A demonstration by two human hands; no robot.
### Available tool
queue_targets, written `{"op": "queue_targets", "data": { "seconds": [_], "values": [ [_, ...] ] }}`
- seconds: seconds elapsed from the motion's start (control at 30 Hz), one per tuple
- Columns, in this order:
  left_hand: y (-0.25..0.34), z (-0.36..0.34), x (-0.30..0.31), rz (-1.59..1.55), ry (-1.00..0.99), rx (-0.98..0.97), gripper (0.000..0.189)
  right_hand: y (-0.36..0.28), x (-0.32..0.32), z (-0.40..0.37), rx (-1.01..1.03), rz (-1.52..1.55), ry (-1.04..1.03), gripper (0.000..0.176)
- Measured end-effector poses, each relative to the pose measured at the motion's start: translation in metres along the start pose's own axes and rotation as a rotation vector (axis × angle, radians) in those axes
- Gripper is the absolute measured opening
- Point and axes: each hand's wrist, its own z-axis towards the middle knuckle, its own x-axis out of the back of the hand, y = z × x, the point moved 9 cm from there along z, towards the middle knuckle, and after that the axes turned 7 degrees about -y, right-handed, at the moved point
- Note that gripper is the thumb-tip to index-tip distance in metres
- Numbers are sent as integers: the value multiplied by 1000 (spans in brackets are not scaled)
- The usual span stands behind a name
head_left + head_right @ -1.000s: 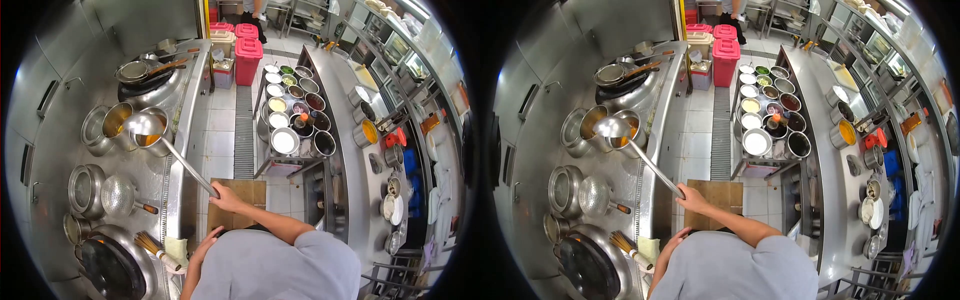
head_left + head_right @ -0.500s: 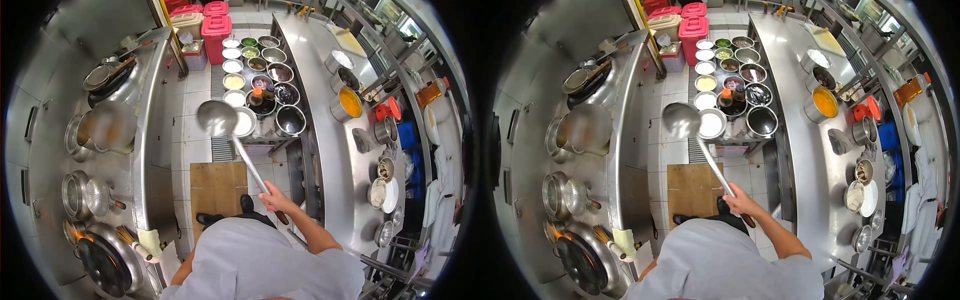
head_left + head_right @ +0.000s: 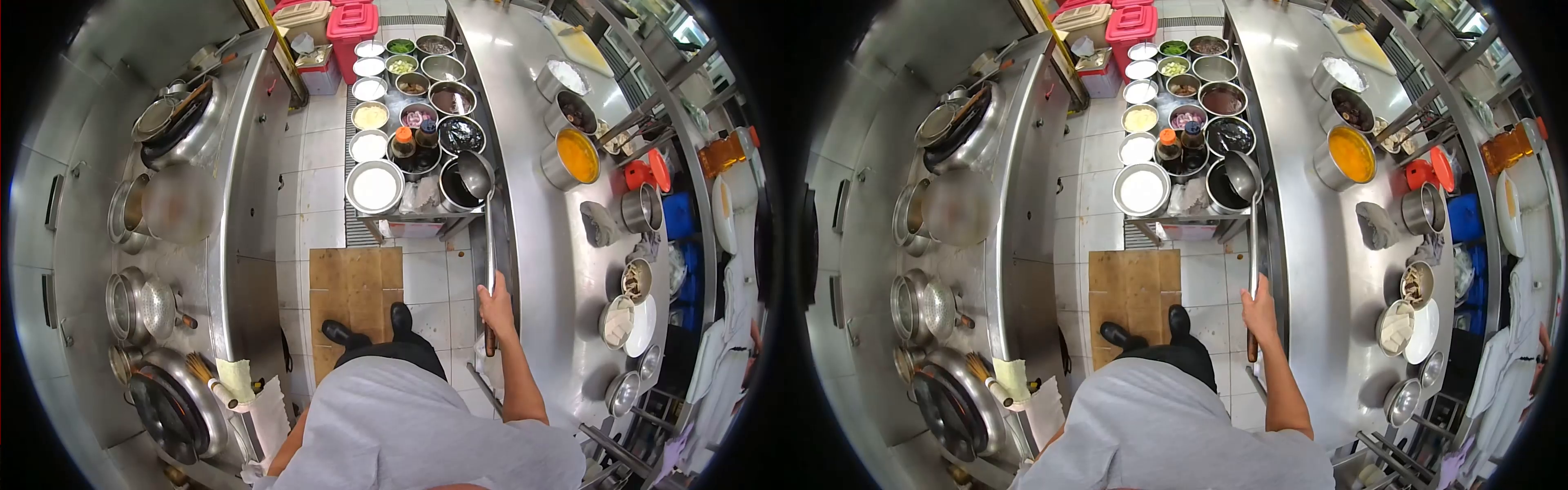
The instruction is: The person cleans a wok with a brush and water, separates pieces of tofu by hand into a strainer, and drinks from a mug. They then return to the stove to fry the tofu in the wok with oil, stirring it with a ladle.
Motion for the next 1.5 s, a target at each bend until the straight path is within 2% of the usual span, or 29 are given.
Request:
{"op": "queue_targets", "data": {
  "seconds": [0.07,0.1,0.17,0.2,0.27,0.3,0.37,0.47,0.7,0.8,0.87,0.93,1.03,1.07,1.13,1.17,1.27,1.33,1.43,1.47,1.5],
  "values": [
    [3,6,-1,5,-19,16,56,14,3,12,188,-185,74,35],
    [3,9,0,5,-23,20,56,-3,3,8,195,-186,68,35],
    [-1,13,-2,-1,-31,31,56,-14,-5,-3,-56,39,-49,35],
    [-4,14,-3,-6,-33,36,56,-13,-8,1,-51,35,-61,35],
    [-14,14,-10,-21,-45,52,56,-4,-20,3,-47,390,-157,33],
    [-18,15,-14,-24,-55,60,56,-6,-21,1,-49,387,-161,33],
    [-21,17,-16,-13,-78,74,56,-22,-16,-1,12,498,-117,21],
    [-21,18,-13,23,-120,92,56,-17,-13,1,5,472,-90,31],
    [-33,11,-16,94,-221,105,55,-35,-17,-19,79,512,0,31],
    [-45,-4,-13,97,-227,85,55,-61,-37,-54,101,588,-116,31],
    [-56,-19,-8,76,-203,48,55,-84,-61,-86,129,582,-286,38],
    [-71,-44,0,28,-142,-3,55,-104,-98,-122,95,628,-496,36],
    [-121,-108,17,-89,15,-80,55,-128,-183,-174,16,886,-1030,42],
    [-142,-133,20,-140,80,-109,55,-132,-217,-191,-7,846,-1127,42],
    [-191,-181,21,-259,224,-175,55,-150,-295,-241,-234,1040,-1470,43],
    [-219,-199,17,-325,292,-210,55,-155,-335,-263,-324,1027,-1588,44],
    [-280,-226,-7,-478,436,-311,55,-159,-449,-323,-560,875,-1746,41],
    [-298,-237,-11,-516,483,-349,55,-164,-527,-363,-539,646,-1875,38],
    [-301,-281,-8,-449,837,-459,53,-168,-636,-408,-293,194,-1871,23],
    [-300,-298,-11,-419,948,-487,52,-171,-669,-421,-171,37,-1843,19],
    [-298,-314,-17,-389,1059,-513,51,-174,-702,-432,67,-145,-1836,24]
  ]
}}
